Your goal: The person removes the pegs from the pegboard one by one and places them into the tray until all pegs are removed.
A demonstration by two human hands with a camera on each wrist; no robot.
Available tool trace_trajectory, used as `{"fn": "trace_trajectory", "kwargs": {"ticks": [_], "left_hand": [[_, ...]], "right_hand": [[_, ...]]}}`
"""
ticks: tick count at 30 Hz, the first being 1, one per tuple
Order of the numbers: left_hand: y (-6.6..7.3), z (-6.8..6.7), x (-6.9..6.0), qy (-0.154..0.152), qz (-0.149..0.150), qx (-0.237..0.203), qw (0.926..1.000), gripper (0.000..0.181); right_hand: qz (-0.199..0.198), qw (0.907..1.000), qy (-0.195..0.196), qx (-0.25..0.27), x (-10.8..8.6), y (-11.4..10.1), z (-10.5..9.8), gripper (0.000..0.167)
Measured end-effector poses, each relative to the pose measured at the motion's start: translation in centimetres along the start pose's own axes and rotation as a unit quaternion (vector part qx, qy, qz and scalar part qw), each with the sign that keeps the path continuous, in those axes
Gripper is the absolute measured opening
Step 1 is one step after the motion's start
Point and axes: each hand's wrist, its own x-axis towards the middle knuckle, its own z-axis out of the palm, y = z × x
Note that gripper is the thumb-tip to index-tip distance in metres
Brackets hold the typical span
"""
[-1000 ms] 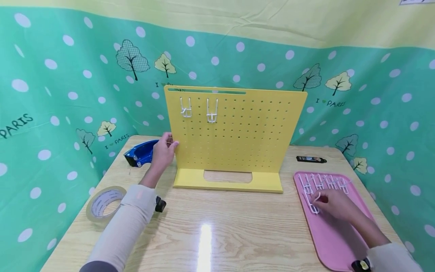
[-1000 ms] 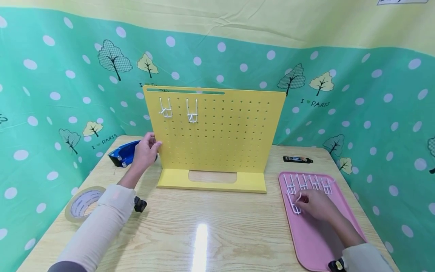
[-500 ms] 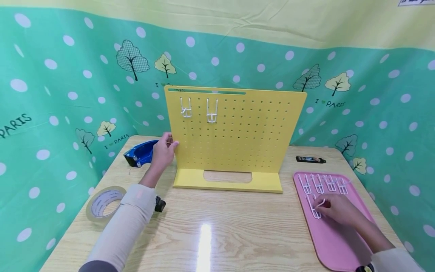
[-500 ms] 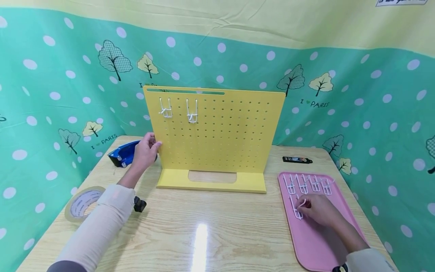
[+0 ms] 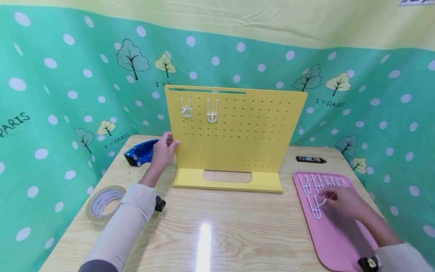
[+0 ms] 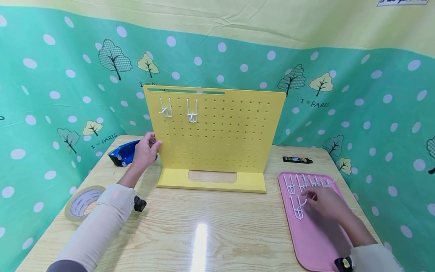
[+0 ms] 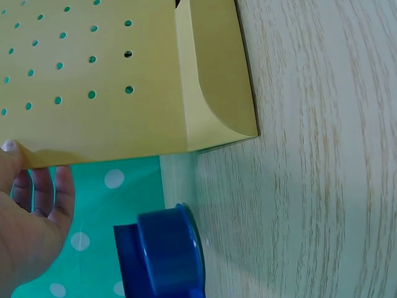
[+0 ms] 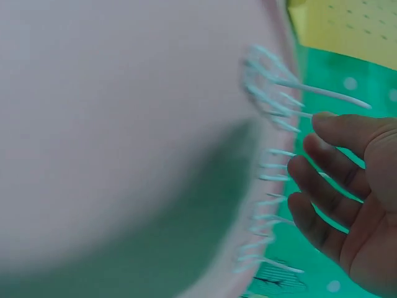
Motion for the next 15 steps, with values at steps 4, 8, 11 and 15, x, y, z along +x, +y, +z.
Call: {"fn": "trace_trajectory", "kwargs": {"ticks": [4, 8, 11, 15], "left_hand": [[-0.1, 0.0, 0.0, -0.001, 0.002, 0.003, 1.0000, 0.026], [-0.1, 0.1, -0.1, -0.002, 0.002, 0.006, 1.0000, 0.026], [-0.1, 0.1, -0.1, -0.002, 0.001, 0.003, 1.0000, 0.026], [-0.1, 0.0, -0.1, 0.000, -0.003, 0.003, 1.0000, 0.026]], "right_hand": [[0.008, 0.9993, 0.035, 0.007, 0.7, -0.7, -1.7, 0.018], [0.001, 0.9985, 0.055, 0.006, 1.6, -2.0, -2.8, 0.024], [-0.015, 0.9980, 0.061, 0.001, 2.3, -3.6, -3.4, 0.023], [-0.034, 0.9972, 0.066, 0.004, 3.5, -5.8, -4.0, 0.019]]}}
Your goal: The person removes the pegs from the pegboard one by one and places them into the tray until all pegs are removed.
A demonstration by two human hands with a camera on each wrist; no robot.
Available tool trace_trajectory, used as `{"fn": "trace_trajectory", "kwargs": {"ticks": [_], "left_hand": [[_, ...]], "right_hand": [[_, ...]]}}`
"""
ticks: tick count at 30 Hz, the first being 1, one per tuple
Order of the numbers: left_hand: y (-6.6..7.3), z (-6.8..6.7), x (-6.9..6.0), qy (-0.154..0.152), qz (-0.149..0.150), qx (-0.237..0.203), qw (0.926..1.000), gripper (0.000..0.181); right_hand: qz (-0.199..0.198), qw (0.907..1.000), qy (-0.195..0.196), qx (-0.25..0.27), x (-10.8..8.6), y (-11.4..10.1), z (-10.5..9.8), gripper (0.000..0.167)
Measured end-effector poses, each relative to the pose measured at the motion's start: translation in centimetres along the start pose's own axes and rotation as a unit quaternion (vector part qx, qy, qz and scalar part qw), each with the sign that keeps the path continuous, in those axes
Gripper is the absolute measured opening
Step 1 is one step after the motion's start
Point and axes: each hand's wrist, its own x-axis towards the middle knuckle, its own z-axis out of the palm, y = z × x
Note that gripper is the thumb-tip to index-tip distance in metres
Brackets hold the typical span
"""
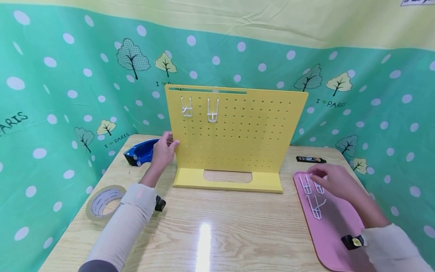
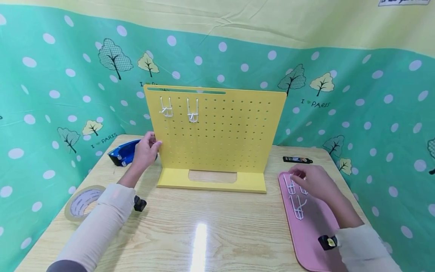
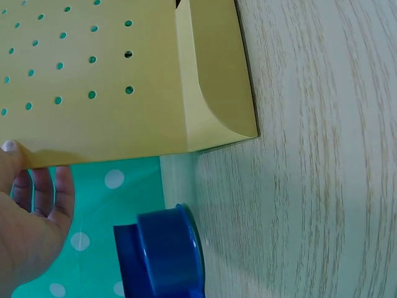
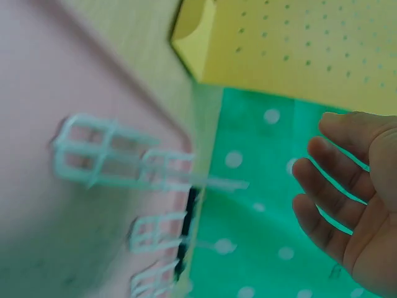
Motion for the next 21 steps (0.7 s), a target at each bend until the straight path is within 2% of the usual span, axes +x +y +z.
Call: {"fn": "trace_trajectory", "kwargs": {"ticks": [15, 21], "left_hand": [[0.1, 0.0, 0.1, 0.000, -0.002, -0.003, 1.0000, 0.025], [0.1, 0.0, 0.0, -0.001, -0.002, 0.003, 1.0000, 0.027]], "right_hand": [[-0.036, 0.9989, -0.005, 0.031, 3.9, -5.7, -1.0, 0.019], [-0.058, 0.9977, 0.022, 0.028, 5.4, -7.9, -1.2, 0.018]]}}
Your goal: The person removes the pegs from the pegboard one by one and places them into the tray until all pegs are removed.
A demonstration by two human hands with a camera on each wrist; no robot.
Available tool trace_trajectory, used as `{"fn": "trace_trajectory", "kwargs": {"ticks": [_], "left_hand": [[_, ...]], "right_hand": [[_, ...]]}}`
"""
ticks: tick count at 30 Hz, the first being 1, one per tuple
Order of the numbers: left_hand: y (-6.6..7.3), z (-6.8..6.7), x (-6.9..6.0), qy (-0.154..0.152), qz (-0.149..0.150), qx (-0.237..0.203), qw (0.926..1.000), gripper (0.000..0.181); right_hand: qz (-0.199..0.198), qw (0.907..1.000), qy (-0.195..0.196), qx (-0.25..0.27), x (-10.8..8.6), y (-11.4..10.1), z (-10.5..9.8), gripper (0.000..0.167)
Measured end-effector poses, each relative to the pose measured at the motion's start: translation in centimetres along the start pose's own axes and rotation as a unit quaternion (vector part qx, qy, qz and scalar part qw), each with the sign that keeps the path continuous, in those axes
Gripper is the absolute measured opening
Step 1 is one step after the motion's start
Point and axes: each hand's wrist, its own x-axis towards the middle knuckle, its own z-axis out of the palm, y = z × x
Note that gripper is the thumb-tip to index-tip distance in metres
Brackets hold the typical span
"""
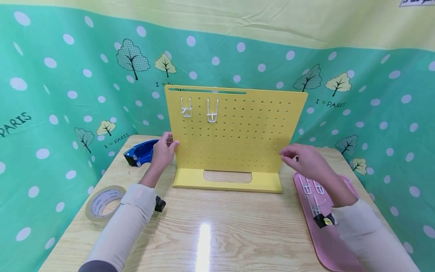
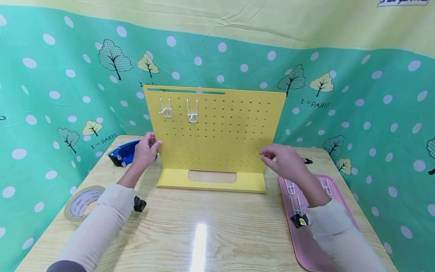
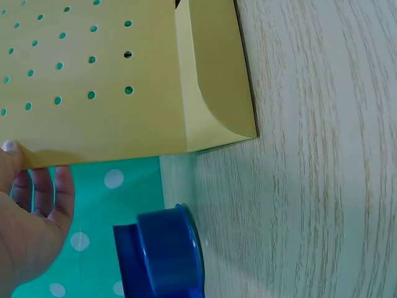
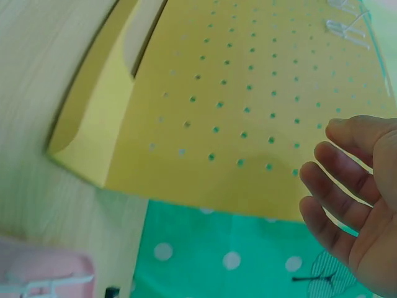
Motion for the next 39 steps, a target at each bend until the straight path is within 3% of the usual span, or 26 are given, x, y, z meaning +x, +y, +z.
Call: {"fn": "trace_trajectory", "kwargs": {"ticks": [10, 17, 23, 31, 39], "left_hand": [[-0.3, -0.3, 0.0, 0.001, -0.004, 0.000, 1.0000, 0.027], [-0.3, -0.4, 0.0, 0.005, -0.006, -0.009, 0.9999, 0.026], [-0.2, -0.5, 0.0, 0.006, -0.002, -0.008, 0.9999, 0.024], [-0.3, -0.5, 0.0, 0.012, -0.004, -0.007, 0.9999, 0.023], [-0.1, -0.1, 0.0, 0.005, -0.001, -0.002, 1.0000, 0.022]], "right_hand": [[-0.079, 0.9941, 0.070, 0.025, 3.4, -3.8, 0.4, 0.018], [-0.097, 0.9904, 0.092, 0.035, 5.8, -6.9, 0.9, 0.018], [-0.136, 0.9798, 0.145, 0.023, 8.0, -9.1, 2.0, 0.017], [-0.150, 0.9653, 0.214, 0.001, 11.4, -12.4, 3.7, 0.020], [-0.119, 0.9577, 0.261, -0.027, 14.0, -14.7, 4.8, 0.021]]}}
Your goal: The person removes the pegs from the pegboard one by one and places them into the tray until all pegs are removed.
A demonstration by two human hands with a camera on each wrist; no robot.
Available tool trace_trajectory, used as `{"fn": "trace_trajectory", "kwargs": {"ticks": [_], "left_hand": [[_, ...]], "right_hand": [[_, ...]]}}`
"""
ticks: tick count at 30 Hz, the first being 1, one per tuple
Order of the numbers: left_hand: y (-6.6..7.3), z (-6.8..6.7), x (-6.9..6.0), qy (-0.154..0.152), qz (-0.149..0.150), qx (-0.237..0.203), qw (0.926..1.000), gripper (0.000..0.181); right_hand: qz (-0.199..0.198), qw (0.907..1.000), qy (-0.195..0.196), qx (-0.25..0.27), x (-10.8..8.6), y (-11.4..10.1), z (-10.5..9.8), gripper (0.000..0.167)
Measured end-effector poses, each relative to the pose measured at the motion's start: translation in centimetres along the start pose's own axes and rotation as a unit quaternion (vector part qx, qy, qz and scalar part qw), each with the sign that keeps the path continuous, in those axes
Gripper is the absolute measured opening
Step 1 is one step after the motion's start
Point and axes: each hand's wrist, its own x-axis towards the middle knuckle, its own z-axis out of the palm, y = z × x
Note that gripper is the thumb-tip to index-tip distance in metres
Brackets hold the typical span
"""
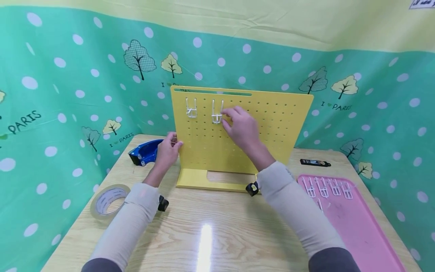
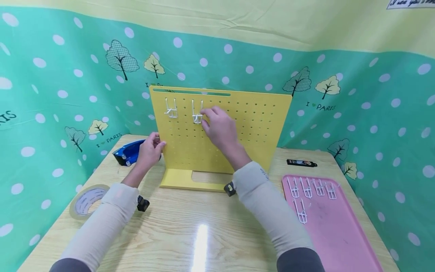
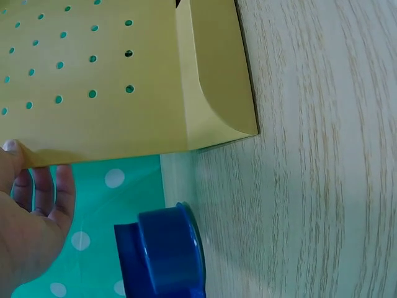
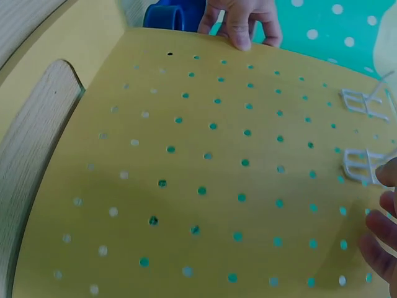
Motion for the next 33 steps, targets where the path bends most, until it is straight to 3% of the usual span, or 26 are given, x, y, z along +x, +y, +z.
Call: {"fn": "trace_trajectory", "kwargs": {"ticks": [6, 16, 21, 33], "left_hand": [[0.1, 0.2, 0.0, 0.005, 0.004, 0.001, 1.0000, 0.021], [0.1, 0.1, 0.0, 0.006, 0.005, 0.006, 1.0000, 0.021], [0.1, 0.1, 0.0, 0.003, 0.003, 0.005, 1.0000, 0.022], [0.1, 0.2, 0.0, -0.002, 0.002, 0.001, 1.0000, 0.022]], "right_hand": [[-0.018, 0.9996, 0.017, -0.008, 0.4, -0.7, 1.3, 0.016], [0.008, 0.9988, 0.046, -0.011, 0.8, -1.2, 2.5, 0.010], [0.008, 0.9985, 0.053, -0.012, 0.9, -1.3, 2.6, 0.010], [-0.033, 0.9940, 0.104, -0.008, 0.4, -1.7, 1.8, 0.009]]}}
